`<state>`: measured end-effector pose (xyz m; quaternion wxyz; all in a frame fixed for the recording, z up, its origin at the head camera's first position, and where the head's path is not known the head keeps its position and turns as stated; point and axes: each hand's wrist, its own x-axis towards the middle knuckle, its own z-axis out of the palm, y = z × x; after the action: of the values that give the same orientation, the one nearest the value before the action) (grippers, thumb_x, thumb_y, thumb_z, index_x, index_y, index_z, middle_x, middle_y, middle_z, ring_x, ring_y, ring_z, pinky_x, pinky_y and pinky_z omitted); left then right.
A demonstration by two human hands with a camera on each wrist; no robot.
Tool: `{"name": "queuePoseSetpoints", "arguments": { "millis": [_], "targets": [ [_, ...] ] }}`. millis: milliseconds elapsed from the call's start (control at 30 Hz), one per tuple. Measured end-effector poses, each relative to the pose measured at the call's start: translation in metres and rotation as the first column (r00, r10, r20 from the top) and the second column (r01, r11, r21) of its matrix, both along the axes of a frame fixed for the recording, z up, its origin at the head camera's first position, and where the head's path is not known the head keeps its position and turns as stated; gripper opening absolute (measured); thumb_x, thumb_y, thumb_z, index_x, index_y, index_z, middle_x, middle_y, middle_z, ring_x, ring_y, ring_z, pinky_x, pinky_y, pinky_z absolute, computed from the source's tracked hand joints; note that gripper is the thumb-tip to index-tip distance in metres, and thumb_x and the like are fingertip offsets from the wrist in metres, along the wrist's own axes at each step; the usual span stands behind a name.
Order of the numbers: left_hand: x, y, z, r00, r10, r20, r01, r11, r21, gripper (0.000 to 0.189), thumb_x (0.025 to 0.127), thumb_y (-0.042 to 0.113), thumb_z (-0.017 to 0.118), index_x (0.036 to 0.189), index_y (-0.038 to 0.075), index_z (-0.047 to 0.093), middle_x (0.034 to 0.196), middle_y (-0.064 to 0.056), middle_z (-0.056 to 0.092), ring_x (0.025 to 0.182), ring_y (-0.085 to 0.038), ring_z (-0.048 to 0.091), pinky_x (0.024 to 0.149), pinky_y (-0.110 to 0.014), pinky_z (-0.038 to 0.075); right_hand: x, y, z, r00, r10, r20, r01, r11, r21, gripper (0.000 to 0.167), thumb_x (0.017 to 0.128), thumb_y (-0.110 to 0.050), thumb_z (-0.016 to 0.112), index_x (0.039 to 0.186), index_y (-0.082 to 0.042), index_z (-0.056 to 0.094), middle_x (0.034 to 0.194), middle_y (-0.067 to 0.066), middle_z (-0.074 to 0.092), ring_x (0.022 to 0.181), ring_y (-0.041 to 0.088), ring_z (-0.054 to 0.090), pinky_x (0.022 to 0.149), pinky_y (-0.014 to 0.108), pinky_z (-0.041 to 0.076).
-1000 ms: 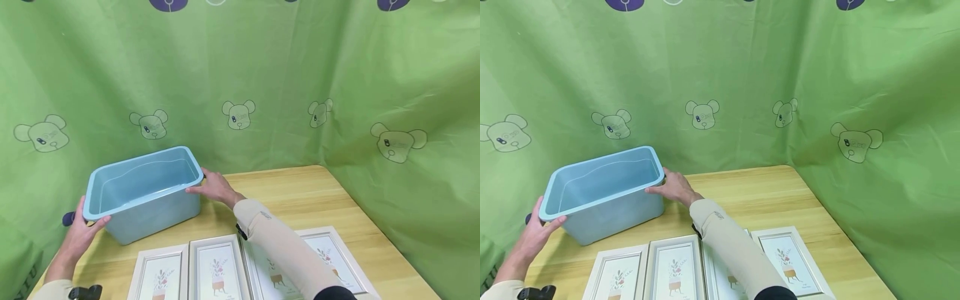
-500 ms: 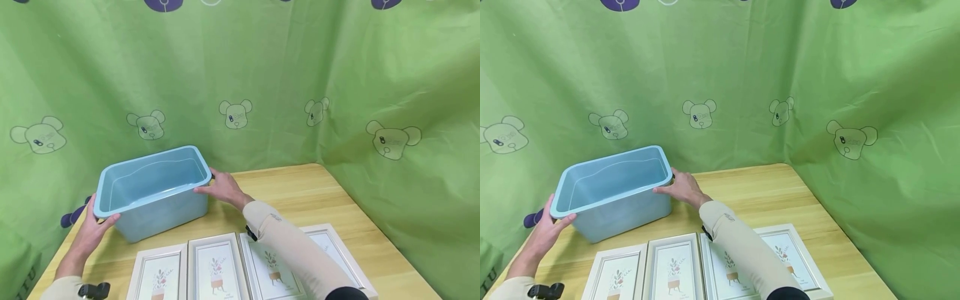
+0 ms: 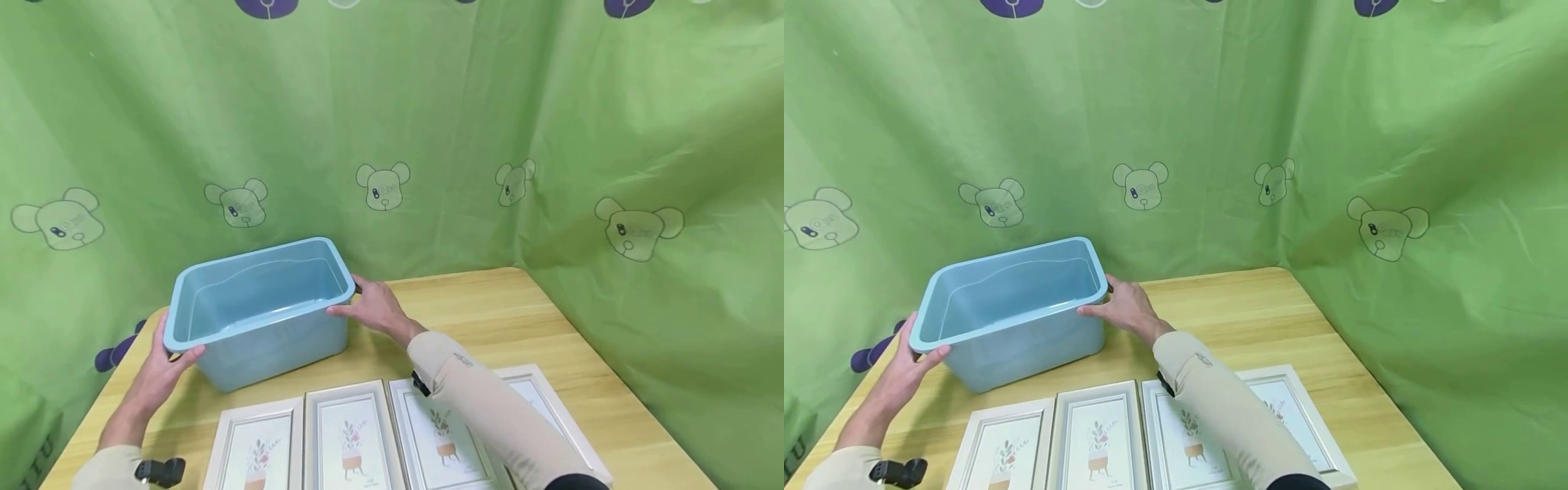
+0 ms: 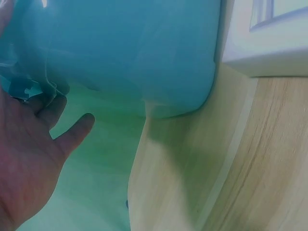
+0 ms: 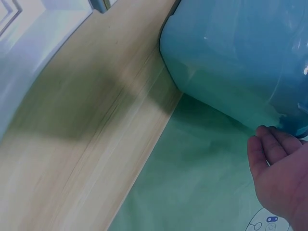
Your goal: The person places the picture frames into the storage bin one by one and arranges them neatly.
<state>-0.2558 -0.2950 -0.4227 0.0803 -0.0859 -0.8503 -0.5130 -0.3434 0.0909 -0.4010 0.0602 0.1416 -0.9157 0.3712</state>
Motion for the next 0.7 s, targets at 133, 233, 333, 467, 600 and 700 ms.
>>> {"name": "queuePoseSetpoints", "arguments": {
  "millis": [133,233,333,467,600,700],
  "targets": [
    [-0.001,0.002,0.002,1.0,-0.004,0.005,0.004,0.999,-0.033,0.092,0.096,0.028,0.057,0.155,0.028,-0.013,0.159,-0.029,0.007,0.14,-0.056,0.014,0.106,-0.079,0.015,0.001,0.003,-0.002,1.0,-0.01,0.01,0.01,1.0,0.001,0.097,0.064,-0.07,0.076,0.142,-0.019,0.048,0.105,0.004,0.072,0.061,0.01,0.052,0.062,0.025,0.049],
    [-0.001,0.003,0.003,1.0,-0.011,0.013,0.011,0.999,-0.041,0.092,0.096,0.029,0.057,0.155,0.028,-0.014,0.16,-0.028,0.005,0.141,-0.056,0.012,0.105,-0.079,0.013,0.002,0.005,-0.002,1.0,-0.012,0.008,0.012,1.0,0.003,0.098,0.064,-0.07,0.075,0.142,-0.018,0.049,0.115,0.005,0.071,0.072,0.012,0.058,0.071,0.026,0.053],
    [0.0,0.004,0.003,0.999,-0.022,0.024,0.023,0.999,-0.036,0.091,0.096,0.029,0.056,0.154,0.029,-0.015,0.16,-0.028,0.004,0.142,-0.056,0.009,0.105,-0.08,0.011,0.003,0.006,-0.003,1.0,-0.019,0.008,0.019,1.0,0.012,0.1,0.063,-0.072,0.075,0.142,-0.018,0.048,0.121,0.005,0.069,0.086,0.014,0.063,0.083,0.03,0.055],
    [-0.002,0.006,0.003,0.999,-0.035,0.029,0.036,0.999,-0.038,0.091,0.096,0.029,0.056,0.154,0.031,-0.014,0.161,-0.026,0.003,0.143,-0.055,0.008,0.105,-0.08,0.01,0.004,0.01,-0.003,0.999,-0.037,0.008,0.037,0.999,0.018,0.103,0.061,-0.074,0.075,0.142,-0.018,0.048,0.129,0.006,0.065,0.109,0.02,0.064,0.094,0.036,0.054],
    [-0.006,0.012,0.003,0.998,-0.054,0.014,0.055,0.998,-0.022,0.09,0.096,0.026,0.057,0.155,0.031,-0.012,0.161,-0.025,0.006,0.143,-0.053,0.01,0.107,-0.079,0.011,0.004,0.016,-0.003,0.998,-0.06,-0.01,0.06,0.998,0.019,0.102,0.06,-0.074,0.075,0.141,-0.017,0.049,0.13,0.006,0.065,0.114,0.023,0.063,0.094,0.037,0.055],
    [-0.008,0.016,0.002,0.998,-0.068,0.006,0.068,0.998,-0.002,0.09,0.096,0.023,0.058,0.155,0.029,-0.01,0.16,-0.027,0.008,0.143,-0.053,0.011,0.108,-0.077,0.011,0.005,0.022,-0.003,0.997,-0.07,-0.015,0.07,0.997,0.033,0.102,0.06,-0.074,0.075,0.14,-0.016,0.05,0.129,0.006,0.065,0.112,0.021,0.064,0.092,0.035,0.055]
  ]
}}
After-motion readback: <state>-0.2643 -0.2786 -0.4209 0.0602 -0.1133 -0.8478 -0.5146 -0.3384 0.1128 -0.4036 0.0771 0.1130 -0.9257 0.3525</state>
